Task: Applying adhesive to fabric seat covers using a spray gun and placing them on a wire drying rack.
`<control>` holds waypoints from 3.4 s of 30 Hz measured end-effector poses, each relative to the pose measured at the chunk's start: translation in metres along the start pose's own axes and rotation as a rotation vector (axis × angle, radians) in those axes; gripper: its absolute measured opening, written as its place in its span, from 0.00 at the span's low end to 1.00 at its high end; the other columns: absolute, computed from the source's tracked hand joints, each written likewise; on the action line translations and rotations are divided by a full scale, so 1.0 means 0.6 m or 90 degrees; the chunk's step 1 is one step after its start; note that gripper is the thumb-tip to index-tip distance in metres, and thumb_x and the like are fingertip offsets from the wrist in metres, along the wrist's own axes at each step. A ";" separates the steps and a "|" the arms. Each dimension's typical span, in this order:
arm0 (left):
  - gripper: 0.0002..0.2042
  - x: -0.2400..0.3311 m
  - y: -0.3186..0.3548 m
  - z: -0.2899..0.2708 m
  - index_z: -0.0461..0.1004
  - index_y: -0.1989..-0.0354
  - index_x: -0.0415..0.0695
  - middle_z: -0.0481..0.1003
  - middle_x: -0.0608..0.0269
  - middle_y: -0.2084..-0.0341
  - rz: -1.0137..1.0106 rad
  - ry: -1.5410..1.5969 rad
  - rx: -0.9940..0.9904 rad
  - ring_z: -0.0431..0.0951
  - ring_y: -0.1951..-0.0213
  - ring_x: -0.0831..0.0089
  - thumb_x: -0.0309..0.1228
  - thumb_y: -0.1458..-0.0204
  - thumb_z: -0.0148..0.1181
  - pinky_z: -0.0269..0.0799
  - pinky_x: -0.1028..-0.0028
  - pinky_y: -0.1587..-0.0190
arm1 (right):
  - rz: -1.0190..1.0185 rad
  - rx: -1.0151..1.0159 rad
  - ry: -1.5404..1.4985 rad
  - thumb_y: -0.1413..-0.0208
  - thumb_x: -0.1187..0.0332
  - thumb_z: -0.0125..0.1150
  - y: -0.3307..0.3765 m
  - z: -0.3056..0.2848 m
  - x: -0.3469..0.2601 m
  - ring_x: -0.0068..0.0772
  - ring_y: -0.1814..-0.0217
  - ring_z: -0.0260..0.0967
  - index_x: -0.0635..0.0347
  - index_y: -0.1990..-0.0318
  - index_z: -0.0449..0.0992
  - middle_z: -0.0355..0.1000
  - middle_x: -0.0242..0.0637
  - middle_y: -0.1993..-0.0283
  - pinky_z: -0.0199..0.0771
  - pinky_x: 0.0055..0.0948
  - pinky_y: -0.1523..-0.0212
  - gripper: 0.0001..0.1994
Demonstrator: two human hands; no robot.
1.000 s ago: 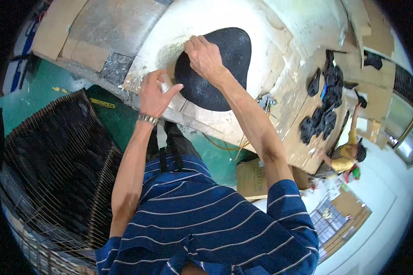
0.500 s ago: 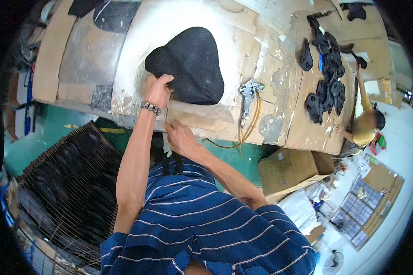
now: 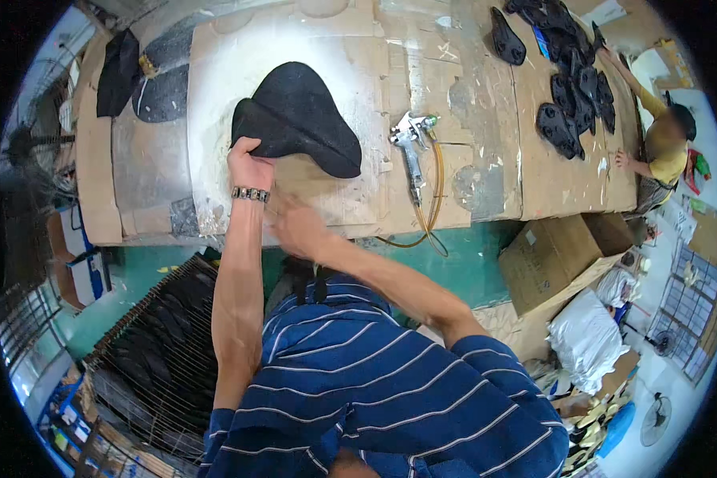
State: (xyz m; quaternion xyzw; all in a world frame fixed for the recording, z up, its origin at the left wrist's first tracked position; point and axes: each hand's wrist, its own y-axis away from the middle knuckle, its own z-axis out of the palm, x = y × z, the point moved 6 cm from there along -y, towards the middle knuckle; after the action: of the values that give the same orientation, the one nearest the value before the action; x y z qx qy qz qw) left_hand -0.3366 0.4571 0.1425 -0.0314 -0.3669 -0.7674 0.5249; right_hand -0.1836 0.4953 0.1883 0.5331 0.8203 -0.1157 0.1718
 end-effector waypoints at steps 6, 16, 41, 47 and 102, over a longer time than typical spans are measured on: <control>0.16 0.042 0.085 0.152 0.78 0.58 0.36 0.81 0.56 0.63 -0.021 0.027 -0.126 0.79 0.64 0.62 0.21 0.57 0.53 0.76 0.46 0.42 | 0.117 0.076 0.071 0.40 0.46 0.59 0.049 0.064 0.156 0.46 0.16 0.37 0.48 0.27 0.63 0.50 0.37 0.19 0.34 0.64 0.23 0.36; 0.25 0.019 0.183 0.087 0.73 0.42 0.36 0.76 0.55 0.47 0.059 0.056 -0.132 0.76 0.51 0.60 0.23 0.52 0.53 0.71 0.52 0.38 | 0.231 -0.231 -0.129 0.38 0.49 0.57 0.053 0.106 0.183 0.45 0.16 0.38 0.48 0.28 0.65 0.51 0.37 0.20 0.33 0.61 0.22 0.32; 0.26 0.217 1.385 -0.091 0.70 0.40 0.29 0.78 0.46 0.47 1.343 0.229 0.221 0.80 0.47 0.49 0.22 0.51 0.51 0.76 0.51 0.40 | -0.031 -0.254 0.262 0.31 0.46 0.49 0.071 0.002 0.143 0.62 0.21 0.51 0.52 0.23 0.56 0.51 0.54 0.21 0.57 0.54 0.27 0.34; 0.22 0.181 1.704 -0.263 0.74 0.49 0.34 0.77 0.49 0.49 1.541 0.180 0.523 0.78 0.46 0.51 0.26 0.54 0.52 0.75 0.46 0.42 | -0.249 -0.357 0.124 0.35 0.55 0.59 0.109 0.101 -0.042 0.66 0.22 0.49 0.66 0.27 0.59 0.53 0.67 0.25 0.53 0.51 0.24 0.35; 0.14 -0.144 2.162 -0.769 0.82 0.51 0.50 0.85 0.56 0.59 0.235 -0.387 1.656 0.85 0.59 0.55 0.34 0.46 0.68 0.79 0.61 0.54 | -0.802 -0.646 0.206 0.36 0.67 0.60 0.169 0.383 -0.547 0.39 0.52 0.81 0.58 0.39 0.76 0.79 0.45 0.44 0.80 0.33 0.54 0.19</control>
State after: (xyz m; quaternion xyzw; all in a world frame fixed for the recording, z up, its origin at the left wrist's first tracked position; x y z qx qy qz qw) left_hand 0.9325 0.0165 0.4561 0.2692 -0.9142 0.2529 0.1670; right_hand 0.0681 0.1765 0.1104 -0.1590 0.9329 0.2724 0.1740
